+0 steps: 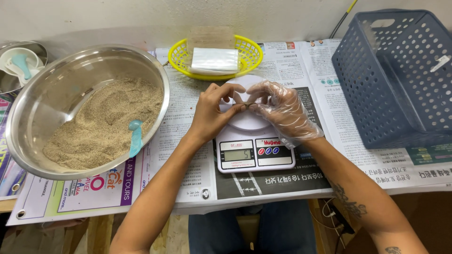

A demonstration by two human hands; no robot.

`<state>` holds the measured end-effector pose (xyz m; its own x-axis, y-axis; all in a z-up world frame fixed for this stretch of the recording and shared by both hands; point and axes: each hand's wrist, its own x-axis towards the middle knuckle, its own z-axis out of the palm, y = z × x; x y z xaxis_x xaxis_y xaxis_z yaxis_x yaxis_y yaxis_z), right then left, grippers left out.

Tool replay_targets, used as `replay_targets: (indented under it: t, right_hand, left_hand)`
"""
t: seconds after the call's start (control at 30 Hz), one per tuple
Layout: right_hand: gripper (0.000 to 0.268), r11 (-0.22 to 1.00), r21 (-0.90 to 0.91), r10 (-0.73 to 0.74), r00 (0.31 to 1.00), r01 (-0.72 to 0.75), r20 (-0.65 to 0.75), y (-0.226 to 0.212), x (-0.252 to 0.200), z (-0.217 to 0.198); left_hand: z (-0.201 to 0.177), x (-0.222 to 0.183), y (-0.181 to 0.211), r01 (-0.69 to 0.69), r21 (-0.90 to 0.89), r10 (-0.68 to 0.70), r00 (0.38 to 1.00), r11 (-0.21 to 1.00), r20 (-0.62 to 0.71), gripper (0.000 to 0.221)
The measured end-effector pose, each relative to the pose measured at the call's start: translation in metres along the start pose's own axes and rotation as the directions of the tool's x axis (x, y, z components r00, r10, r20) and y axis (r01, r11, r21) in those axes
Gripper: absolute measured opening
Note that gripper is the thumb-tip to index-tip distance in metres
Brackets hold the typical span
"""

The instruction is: Packaging and weighing powder into small bags and placing them in a crate

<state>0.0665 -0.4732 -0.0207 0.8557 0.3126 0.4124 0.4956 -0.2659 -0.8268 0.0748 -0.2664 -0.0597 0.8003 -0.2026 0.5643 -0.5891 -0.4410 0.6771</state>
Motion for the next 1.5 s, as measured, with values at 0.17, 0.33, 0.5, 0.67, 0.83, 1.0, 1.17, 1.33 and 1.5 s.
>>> replay_targets:
  t: [0.17, 0.33, 0.5, 0.67, 0.83, 1.0, 1.17, 1.33, 1.5]
  right_hand:
    - [0.013, 0.966, -0.253, -0.065, 0.998, 0.055, -0.029, -0.028, -0.002, 0.002]
    - [0.017, 0.875, -0.434, -0.299, 0.944, 0.214, -0.137, -0.017, 0.002, 0.003]
    - [0.008, 0.908, -0.376, -0.273, 0.943, 0.186, -0.192, -0.003, 0.003, 0.004]
    - [0.003, 0.922, -0.345, -0.241, 0.959, 0.178, -0.150, -0.005, -0.001, -0.001]
    - [0.006, 0.968, -0.222, -0.143, 0.986, 0.120, -0.089, 0.013, 0.004, -0.011]
    - [0.025, 0.999, -0.045, -0.008, 1.000, 0.008, 0.010, 0.015, -0.001, -0.007]
    - [0.028, 0.985, 0.091, 0.151, 0.988, -0.150, -0.011, 0.018, 0.000, -0.010]
    - [0.032, 0.950, 0.162, 0.279, 0.959, -0.268, -0.051, 0.010, -0.003, -0.008]
    - [0.022, 0.974, -0.132, 0.171, 0.980, -0.183, -0.098, 0.009, -0.005, -0.011]
  left_hand:
    - [0.001, 0.004, 0.002, -0.044, 0.014, 0.044, 0.998, 0.999, -0.033, 0.019]
    - [-0.003, 0.003, 0.004, -0.024, 0.012, 0.025, 0.998, 1.000, -0.054, 0.010]
    - [-0.011, 0.003, 0.019, 0.014, 0.070, -0.009, 0.998, 0.997, -0.066, 0.011]
    - [-0.007, 0.002, 0.015, 0.042, 0.073, -0.034, 0.995, 0.996, -0.098, 0.017]
    - [-0.005, 0.001, 0.017, 0.039, 0.066, -0.035, 0.997, 0.997, -0.070, 0.017]
    - [-0.002, -0.002, 0.012, 0.049, 0.030, -0.048, 0.998, 0.998, -0.049, 0.012]
    - [0.001, -0.001, 0.008, 0.109, -0.049, -0.111, 0.993, 0.993, -0.043, 0.009]
    - [-0.002, -0.002, 0.011, 0.118, 0.077, -0.113, 0.991, 0.990, -0.069, 0.013]
    - [-0.001, 0.000, 0.003, 0.167, 0.082, -0.151, 0.972, 0.982, -0.180, 0.009]
